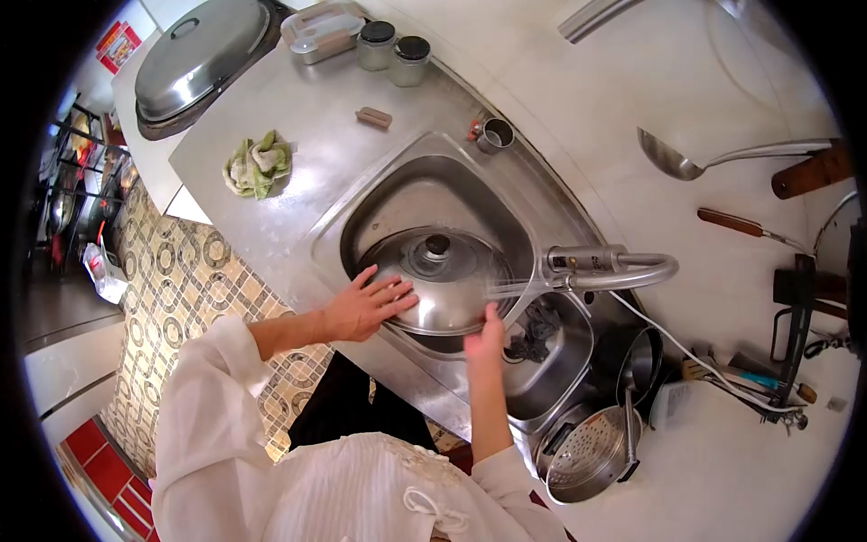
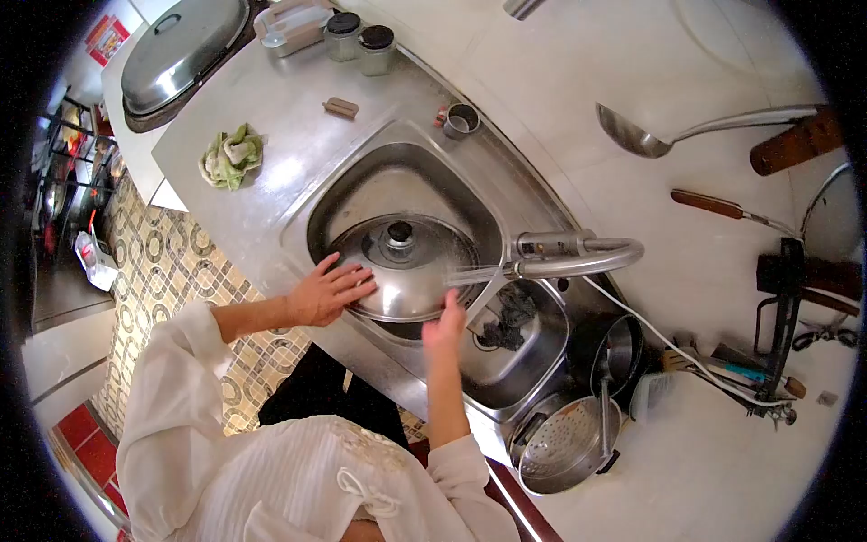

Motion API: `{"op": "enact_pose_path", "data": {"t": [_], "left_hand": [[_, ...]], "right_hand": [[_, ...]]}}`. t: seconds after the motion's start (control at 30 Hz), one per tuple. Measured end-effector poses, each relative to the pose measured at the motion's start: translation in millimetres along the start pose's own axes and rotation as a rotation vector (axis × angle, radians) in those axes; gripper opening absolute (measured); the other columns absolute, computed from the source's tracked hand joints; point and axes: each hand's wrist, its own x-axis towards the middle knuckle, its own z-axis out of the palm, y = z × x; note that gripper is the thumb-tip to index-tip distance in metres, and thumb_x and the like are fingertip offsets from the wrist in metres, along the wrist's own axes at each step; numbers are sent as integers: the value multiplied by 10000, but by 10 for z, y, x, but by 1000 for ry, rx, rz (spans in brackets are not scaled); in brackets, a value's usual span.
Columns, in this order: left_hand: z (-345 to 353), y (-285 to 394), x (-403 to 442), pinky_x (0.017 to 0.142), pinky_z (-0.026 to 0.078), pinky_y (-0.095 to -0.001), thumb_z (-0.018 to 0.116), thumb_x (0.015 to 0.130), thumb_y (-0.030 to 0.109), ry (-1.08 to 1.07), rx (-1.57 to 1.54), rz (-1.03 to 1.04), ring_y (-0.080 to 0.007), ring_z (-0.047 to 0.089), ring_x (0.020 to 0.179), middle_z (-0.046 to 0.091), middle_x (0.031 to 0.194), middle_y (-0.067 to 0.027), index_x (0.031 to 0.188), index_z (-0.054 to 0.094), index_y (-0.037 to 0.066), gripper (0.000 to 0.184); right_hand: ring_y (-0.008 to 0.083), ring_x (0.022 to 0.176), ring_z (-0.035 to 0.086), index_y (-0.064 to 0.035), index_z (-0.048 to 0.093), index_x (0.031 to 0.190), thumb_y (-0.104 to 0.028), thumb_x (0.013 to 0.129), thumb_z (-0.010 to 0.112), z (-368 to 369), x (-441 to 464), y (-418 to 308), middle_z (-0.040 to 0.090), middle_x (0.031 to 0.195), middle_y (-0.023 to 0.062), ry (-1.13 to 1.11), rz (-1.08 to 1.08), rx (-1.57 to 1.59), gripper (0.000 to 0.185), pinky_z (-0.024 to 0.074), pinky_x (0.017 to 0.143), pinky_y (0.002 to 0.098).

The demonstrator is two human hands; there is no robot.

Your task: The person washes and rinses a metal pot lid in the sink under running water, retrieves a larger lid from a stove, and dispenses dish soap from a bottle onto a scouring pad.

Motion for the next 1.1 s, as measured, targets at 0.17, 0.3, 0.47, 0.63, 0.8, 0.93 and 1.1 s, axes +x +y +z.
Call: {"op": "enact_pose_path", "data": {"t": [0.17,0.3,0.47,0.63,0.8,0.93,1.1], "left_hand": [[7,281,453,1025,216,-508,653,685,135,139,-169,-83,-278,285,1286,275,1412,-100,1388,228,161,822],[65,320,524,1018,226,-520,609,705,100,99,-58,-68,-323,268,1286,258,1416,-117,1384,243,149,773],[59,150,387,1018,238,-525,574,715,89,98,-52,-1,-329,293,1273,279,1403,-125,1371,264,144,727],[-56,5,332,1030,229,-511,581,743,145,-26,-67,96,-333,278,1282,263,1407,-146,1372,262,144,706],[68,181,483,1048,217,-471,447,870,397,72,-427,35,-359,252,1291,242,1399,-213,1373,249,73,630],[353,307,1055,1053,222,-436,395,895,399,205,-535,-62,-367,271,1279,258,1384,-235,1358,250,8,623],[438,428,1612,1055,215,-447,401,892,338,265,-509,-316,-357,266,1286,252,1401,-205,1351,264,4,583]], "right_hand": [[235,1119,482,-78,408,1230,-156,910,487,112,-56,366,481,1233,87,64,-330,133,339,414,947,401],[216,1079,509,-85,433,1207,-139,901,502,63,-158,436,513,1194,64,75,-278,189,318,439,901,370],[206,973,553,-64,493,1146,-171,888,523,-79,63,183,557,1113,55,83,-183,77,281,458,823,342],[215,933,558,-39,551,1067,-205,886,523,-224,451,-213,583,1041,64,259,-68,76,248,457,822,365],[224,944,553,-13,509,1101,-205,877,547,-182,342,-231,553,1084,87,318,-294,-83,298,462,833,392],[226,955,552,-17,477,1117,-213,890,534,54,96,-244,549,1087,101,275,-437,-150,305,479,801,380],[209,953,551,-11,472,1130,-222,900,520,70,121,-187,551,1088,97,314,-486,-94,316,460,822,335]]}}
